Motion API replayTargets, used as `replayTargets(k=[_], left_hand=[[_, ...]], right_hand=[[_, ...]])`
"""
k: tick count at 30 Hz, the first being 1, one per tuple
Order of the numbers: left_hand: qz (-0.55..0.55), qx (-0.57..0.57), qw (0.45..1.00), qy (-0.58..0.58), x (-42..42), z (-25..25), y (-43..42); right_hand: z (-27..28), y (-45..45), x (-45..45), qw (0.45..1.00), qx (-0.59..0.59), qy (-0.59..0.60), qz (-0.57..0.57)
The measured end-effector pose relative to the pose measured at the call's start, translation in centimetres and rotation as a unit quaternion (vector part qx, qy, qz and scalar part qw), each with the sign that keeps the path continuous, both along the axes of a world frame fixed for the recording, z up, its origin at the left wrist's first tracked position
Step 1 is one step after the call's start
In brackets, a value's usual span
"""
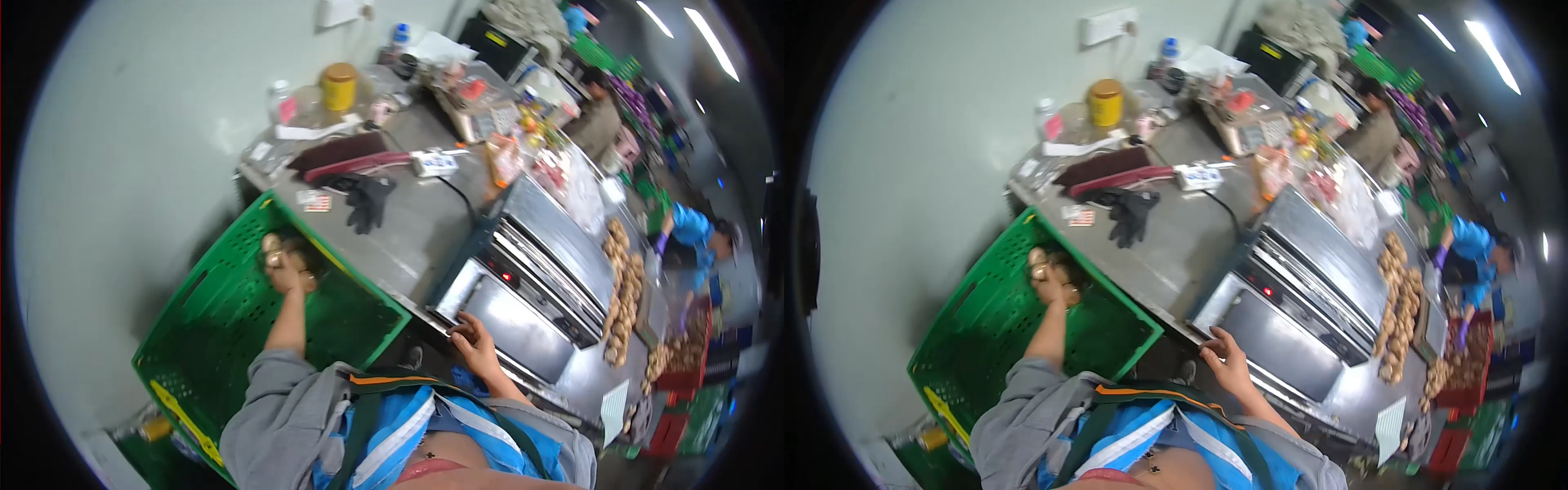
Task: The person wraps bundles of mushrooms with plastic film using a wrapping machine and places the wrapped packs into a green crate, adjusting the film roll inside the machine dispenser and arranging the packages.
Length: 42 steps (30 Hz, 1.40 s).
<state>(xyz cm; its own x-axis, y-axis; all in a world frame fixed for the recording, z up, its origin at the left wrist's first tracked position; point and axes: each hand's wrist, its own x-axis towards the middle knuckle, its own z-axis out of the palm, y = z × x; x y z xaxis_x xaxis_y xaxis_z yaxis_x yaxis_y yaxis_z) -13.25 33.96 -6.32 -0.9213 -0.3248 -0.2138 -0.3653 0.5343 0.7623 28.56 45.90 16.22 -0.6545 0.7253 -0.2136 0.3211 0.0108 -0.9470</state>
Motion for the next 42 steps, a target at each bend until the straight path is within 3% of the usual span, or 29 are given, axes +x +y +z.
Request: replayTargets(k=[2, 3, 4, 5, 6, 7, 8, 9, 10, 12, 13, 14, 15, 17, 18, 20, 22, 23, 24, 27, 30, 32, 34, 36, 38, 39, 40, 42], left_hand=[[-0.193, 0.172, 0.96, 0.107, 0.1, 0.5, -1.6], [-0.179, 0.156, 0.966, 0.1, -0.4, -3.4, -2.0], [-0.183, 0.103, 0.977, 0.046, 0.1, -3.5, -2.5], [-0.231, 0.08, 0.967, 0.067, -0.8, -4.0, -2.5], [-0.296, 0.319, 0.9, 0.016, -3.9, -8.9, -3.1], [-0.317, 0.524, 0.786, -0.087, -6.6, -13.4, -3.5], [-0.332, 0.433, 0.835, -0.065, -7.6, -12.5, -3.4], [-0.36, 0.156, 0.92, 0.017, -8.5, -10.7, -4.6], [-0.341, -0.107, 0.933, 0.04, -9.9, -9.2, -5.9], [-0.243, -0.414, 0.877, 0.028, -12.4, -7.2, -7.9], [-0.196, -0.464, 0.862, 0.054, -13.4, -6.1, -8.2], [-0.126, -0.431, 0.878, 0.166, -11.6, -2.8, -7.9], [-0.058, -0.284, 0.944, 0.158, -5.6, 4.9, -5.3], [-0.084, -0.13, 0.916, 0.369, -3.5, 8.3, -2.5], [-0.142, -0.06, 0.909, 0.387, 0.4, 12.0, 0.2], [-0.263, 0.075, 0.877, 0.394, 10.8, 19.3, 7.6], [-0.307, 0.096, 0.849, 0.419, 14.8, 19.0, 12.4], [-0.361, 0.145, 0.825, 0.41, 17.8, 19.1, 14.7], [-0.408, 0.138, 0.801, 0.416, 23.0, 21.0, 17.1], [-0.544, 0.143, 0.69, 0.455, 38.7, 25.3, 23.3], [-0.68, 0.196, 0.586, 0.394, 51.6, 26.8, 27.8], [-0.792, 0.24, 0.426, 0.366, 59.7, 27.6, 30.2], [-0.891, 0.282, 0.274, 0.227, 66.9, 25.8, 31.2], [-0.968, 0.207, 0.113, 0.09, 73.8, 24.8, 31.1], [-0.966, 0.208, 0.132, 0.082, 79.2, 21.4, 31.6], [-0.955, 0.184, 0.222, 0.074, 81.3, 18.3, 32.3], [-0.935, 0.159, 0.311, 0.067, 83.2, 15.3, 33.1], [-0.904, 0.066, 0.422, -0.019, 85.8, 12.1, 35.1]], right_hand=[[-0.5, 0.2, 3.1, 0.998, -0.023, -0.014, -0.06], [-1.0, 0.3, 4.5, 0.994, -0.021, -0.018, -0.103], [-0.9, 0.3, 5.7, 0.988, -0.02, -0.018, -0.151], [-0.5, 0.6, 6.7, 0.986, -0.01, -0.02, -0.168], [-0.1, 0.9, 7.9, 0.982, 0.003, -0.02, -0.188], [0.4, 1.3, 9.2, 0.976, 0.032, -0.031, -0.212], [1.1, 1.9, 10.8, 0.97, 0.061, -0.046, -0.232], [1.4, 2.6, 13.3, 0.958, 0.069, -0.048, -0.275], [1.4, 3.6, 16.0, 0.945, 0.137, -0.047, -0.292], [0.1, 6.9, 23.1, 0.896, 0.25, -0.039, -0.365], [0.1, 8.6, 27.1, 0.87, 0.192, -0.049, -0.452], [-2.7, 11.5, 32.4, 0.812, 0.25, -0.011, -0.528], [-2.1, 13.7, 36.9, 0.778, 0.185, 0.022, -0.6], [-2.6, 18.6, 44.2, 0.771, 0.241, -0.056, -0.587], [-4.6, 21.7, 47.2, 0.774, 0.239, -0.052, -0.585], [-7.5, 27.3, 51.8, 0.749, 0.409, -0.253, -0.456], [-6.6, 31.5, 52.8, 0.805, 0.351, -0.267, -0.397], [-8.3, 33.7, 53.5, 0.771, 0.403, -0.312, -0.381], [-8.0, 34.7, 53.2, 0.779, 0.386, -0.33, -0.368], [-10.2, 36.5, 53.8, 0.767, 0.417, -0.35, -0.339], [-9.8, 33.7, 53.8, 0.787, 0.388, -0.338, -0.341], [-10.0, 30.5, 54.2, 0.767, 0.399, -0.345, -0.365], [-9.7, 26.3, 55.0, 0.769, 0.373, -0.353, -0.381], [-8.9, 22.8, 56.2, 0.773, 0.345, -0.365, -0.387], [-8.5, 20.1, 57.4, 0.721, 0.368, -0.391, -0.437], [-8.7, 19.1, 59.0, 0.717, 0.328, -0.378, -0.484], [-9.7, 18.5, 61.0, 0.708, 0.312, -0.276, -0.57], [-9.9, 17.4, 62.9, 0.713, 0.123, -0.194, -0.662]])
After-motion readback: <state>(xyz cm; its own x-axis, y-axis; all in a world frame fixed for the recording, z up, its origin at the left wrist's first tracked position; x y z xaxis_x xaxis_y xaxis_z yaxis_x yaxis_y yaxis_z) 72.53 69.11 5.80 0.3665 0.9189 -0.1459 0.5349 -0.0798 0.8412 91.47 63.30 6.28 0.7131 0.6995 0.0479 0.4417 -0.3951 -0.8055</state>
